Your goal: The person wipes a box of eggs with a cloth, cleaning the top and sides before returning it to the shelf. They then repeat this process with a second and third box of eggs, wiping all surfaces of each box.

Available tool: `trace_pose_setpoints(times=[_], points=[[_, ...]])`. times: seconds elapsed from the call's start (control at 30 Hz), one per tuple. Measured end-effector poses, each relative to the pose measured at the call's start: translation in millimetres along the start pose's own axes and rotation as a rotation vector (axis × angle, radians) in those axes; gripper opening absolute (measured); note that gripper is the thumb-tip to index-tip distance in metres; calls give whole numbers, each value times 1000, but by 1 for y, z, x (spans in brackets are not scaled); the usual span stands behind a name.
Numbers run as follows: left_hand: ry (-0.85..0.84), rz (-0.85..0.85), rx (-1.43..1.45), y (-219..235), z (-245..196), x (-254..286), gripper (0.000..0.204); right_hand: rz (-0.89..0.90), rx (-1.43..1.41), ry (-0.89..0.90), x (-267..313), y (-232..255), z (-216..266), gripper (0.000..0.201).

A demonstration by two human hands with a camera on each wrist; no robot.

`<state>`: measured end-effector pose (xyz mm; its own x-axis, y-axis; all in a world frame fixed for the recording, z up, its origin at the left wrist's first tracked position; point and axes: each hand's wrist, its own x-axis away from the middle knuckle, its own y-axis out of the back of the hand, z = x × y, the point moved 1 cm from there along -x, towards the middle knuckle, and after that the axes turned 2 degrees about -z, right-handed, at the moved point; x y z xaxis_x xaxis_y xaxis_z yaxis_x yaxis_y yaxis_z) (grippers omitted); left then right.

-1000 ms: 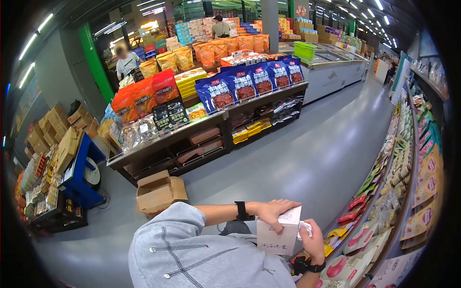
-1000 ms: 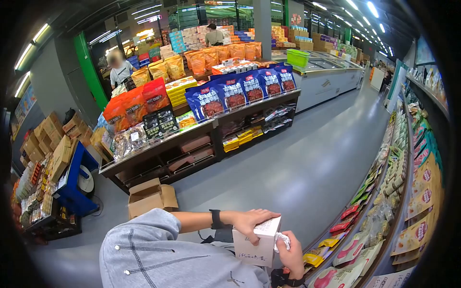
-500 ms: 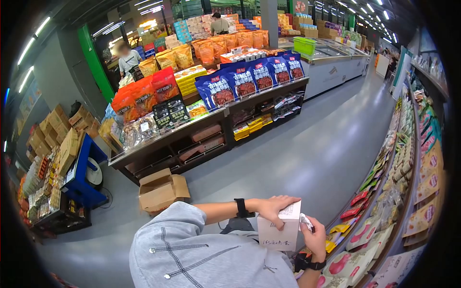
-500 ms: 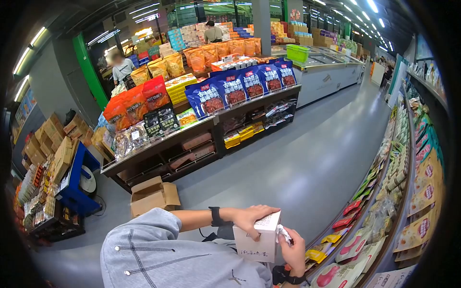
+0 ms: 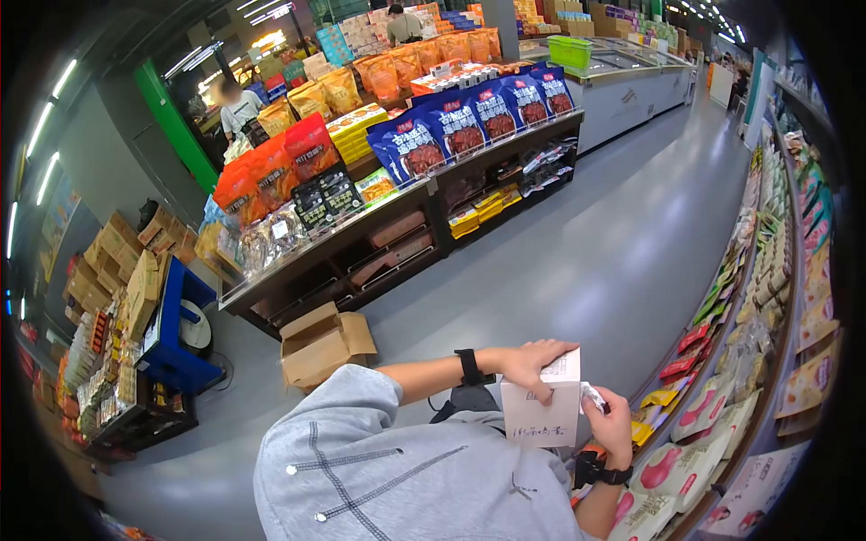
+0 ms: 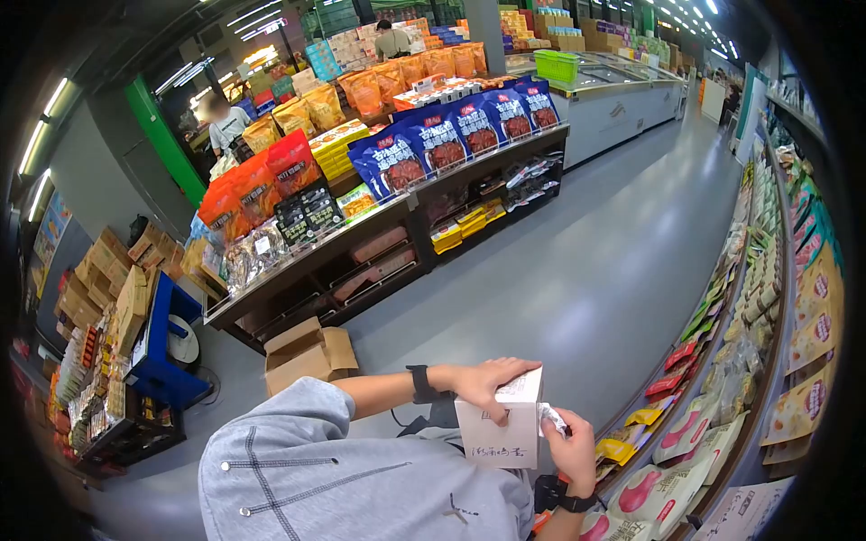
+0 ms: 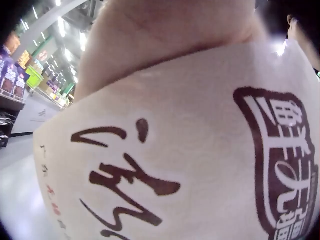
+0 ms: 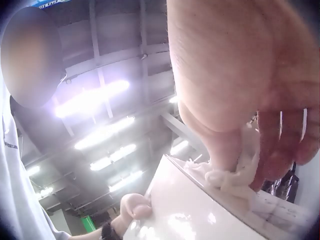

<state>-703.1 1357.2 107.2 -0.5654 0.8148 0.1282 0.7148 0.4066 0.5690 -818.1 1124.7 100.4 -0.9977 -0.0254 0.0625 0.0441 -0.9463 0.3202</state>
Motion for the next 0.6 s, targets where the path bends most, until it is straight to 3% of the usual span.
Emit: trace_pose_setpoints(times=[0.37, 0.6], points=[[38, 11, 32, 1, 5, 1, 122, -139, -127, 121, -19, -23, -6, 24], [87, 12, 55, 3, 3, 9, 122, 43, 27, 26, -15, -10, 0, 23]])
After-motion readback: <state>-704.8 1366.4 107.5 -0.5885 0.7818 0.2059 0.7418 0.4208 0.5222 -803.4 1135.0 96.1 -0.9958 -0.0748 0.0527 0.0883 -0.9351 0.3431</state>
